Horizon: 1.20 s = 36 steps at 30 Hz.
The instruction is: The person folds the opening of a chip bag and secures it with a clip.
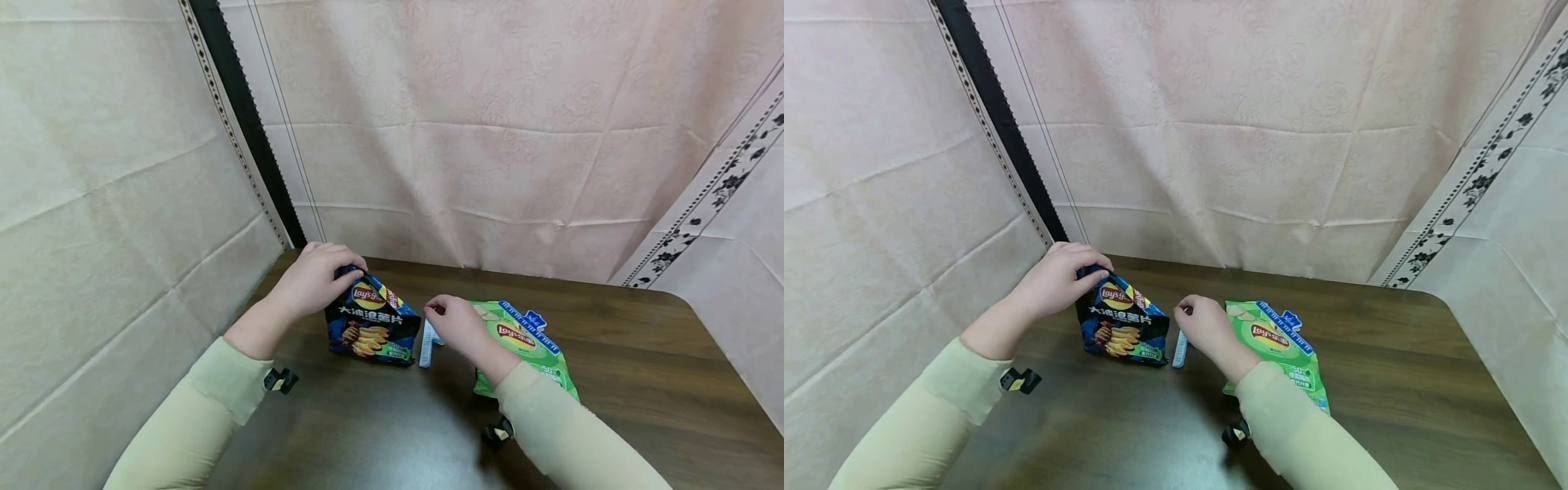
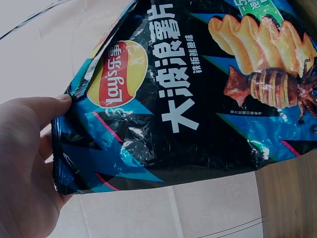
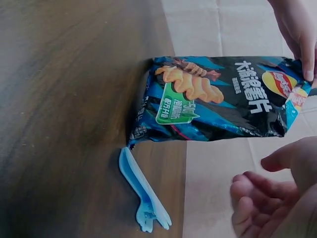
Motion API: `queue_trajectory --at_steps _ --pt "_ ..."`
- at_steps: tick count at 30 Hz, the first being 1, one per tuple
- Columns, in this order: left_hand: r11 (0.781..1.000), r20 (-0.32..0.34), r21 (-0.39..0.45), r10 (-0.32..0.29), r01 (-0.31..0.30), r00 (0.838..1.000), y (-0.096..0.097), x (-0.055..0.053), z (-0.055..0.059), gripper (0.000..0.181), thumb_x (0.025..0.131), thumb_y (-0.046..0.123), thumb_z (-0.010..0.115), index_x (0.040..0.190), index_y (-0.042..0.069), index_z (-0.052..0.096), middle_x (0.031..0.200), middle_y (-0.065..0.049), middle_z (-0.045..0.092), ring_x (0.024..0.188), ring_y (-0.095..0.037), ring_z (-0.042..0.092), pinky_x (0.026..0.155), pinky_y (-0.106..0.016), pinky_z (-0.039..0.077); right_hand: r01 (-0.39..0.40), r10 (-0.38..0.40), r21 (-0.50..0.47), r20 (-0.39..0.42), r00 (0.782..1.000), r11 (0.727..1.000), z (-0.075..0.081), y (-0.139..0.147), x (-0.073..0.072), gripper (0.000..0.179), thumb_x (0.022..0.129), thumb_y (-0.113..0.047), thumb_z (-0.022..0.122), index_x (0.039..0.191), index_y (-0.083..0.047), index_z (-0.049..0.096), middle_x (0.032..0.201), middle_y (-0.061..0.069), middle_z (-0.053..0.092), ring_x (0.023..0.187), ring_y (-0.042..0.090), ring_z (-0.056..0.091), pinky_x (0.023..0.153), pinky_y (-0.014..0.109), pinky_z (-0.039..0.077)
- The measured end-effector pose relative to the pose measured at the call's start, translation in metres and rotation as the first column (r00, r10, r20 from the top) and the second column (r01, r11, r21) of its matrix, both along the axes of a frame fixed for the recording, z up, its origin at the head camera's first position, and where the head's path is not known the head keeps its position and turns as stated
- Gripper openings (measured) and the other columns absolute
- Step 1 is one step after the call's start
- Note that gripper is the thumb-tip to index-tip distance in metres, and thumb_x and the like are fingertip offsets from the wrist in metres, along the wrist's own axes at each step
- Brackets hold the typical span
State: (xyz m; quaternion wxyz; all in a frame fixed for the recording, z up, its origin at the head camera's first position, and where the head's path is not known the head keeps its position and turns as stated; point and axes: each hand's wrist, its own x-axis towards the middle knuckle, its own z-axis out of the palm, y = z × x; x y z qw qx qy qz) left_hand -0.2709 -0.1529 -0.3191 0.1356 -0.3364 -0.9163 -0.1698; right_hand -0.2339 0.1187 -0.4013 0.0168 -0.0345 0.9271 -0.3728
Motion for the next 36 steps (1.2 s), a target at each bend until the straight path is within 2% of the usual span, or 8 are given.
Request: queue_trajectory --at_steps 6,9,14,20,25,36 --pt "1.000 0.005 -0.005 0.001 -0.001 1.000 0.001 0.000 0.001 0.016 0.099 0.030 0.062 0.110 0.022 0.072 0.113 0.004 0.068 0.113 -0.019 0.058 0.105 -0.047 0.031 -0.020 0.003 0.107 0.160 0.987 0.994 -0.004 0.003 -0.011 0.036 0.097 -0.030 0.064 0.125 -0.008 0.062 0.116 0.012 0.065 0.095 0.024 0.062 0.083 0.042 0.055" --pt "1.000 0.010 -0.003 -0.004 0.004 1.000 0.002 0.000 0.002 0.016 0.099 0.029 0.062 0.110 0.022 0.072 0.113 0.004 0.068 0.112 -0.019 0.058 0.104 -0.046 0.032 -0.027 -0.007 0.162 0.205 0.979 0.986 -0.007 0.004 -0.017 0.043 0.097 -0.030 0.063 0.131 -0.004 0.059 0.120 0.014 0.064 0.097 0.026 0.061 0.087 0.044 0.054" --pt "1.000 0.016 -0.006 -0.009 0.009 1.000 0.003 0.001 0.002 0.016 0.099 0.030 0.062 0.109 0.022 0.072 0.113 0.004 0.068 0.112 -0.019 0.058 0.103 -0.045 0.033 -0.040 -0.020 0.265 0.222 0.975 0.963 -0.011 0.006 -0.022 0.044 0.098 -0.028 0.062 0.132 0.000 0.058 0.115 0.015 0.065 0.088 0.025 0.060 0.086 0.043 0.053" --pt "1.000 0.021 -0.014 -0.002 0.002 1.000 0.003 0.001 0.002 0.016 0.099 0.030 0.062 0.110 0.023 0.072 0.114 0.005 0.068 0.113 -0.019 0.058 0.103 -0.045 0.033 -0.049 -0.037 0.351 0.234 0.972 0.935 -0.016 0.004 -0.024 0.031 0.097 -0.027 0.063 0.116 -0.002 0.065 0.090 0.008 0.063 0.076 0.024 0.058 0.071 0.038 0.050" --pt "1.000 0.026 -0.016 0.003 -0.002 1.000 0.003 0.001 0.001 0.017 0.100 0.030 0.062 0.111 0.023 0.072 0.115 0.004 0.068 0.113 -0.019 0.058 0.104 -0.045 0.033 -0.055 -0.059 0.404 0.265 0.963 0.913 -0.023 0.004 -0.026 0.026 0.096 -0.027 0.065 0.108 -0.004 0.068 0.082 0.007 0.060 0.073 0.023 0.057 0.065 0.034 0.047" --pt "1.000 0.024 -0.013 0.002 -0.002 1.000 0.003 0.002 0.000 0.016 0.099 0.030 0.062 0.110 0.023 0.072 0.115 0.005 0.068 0.113 -0.019 0.058 0.105 -0.046 0.032 -0.076 -0.056 0.413 0.299 0.952 0.908 -0.031 0.004 -0.028 0.027 0.096 -0.028 0.066 0.106 -0.003 0.068 0.080 0.008 0.059 0.071 0.023 0.057 0.065 0.033 0.047"
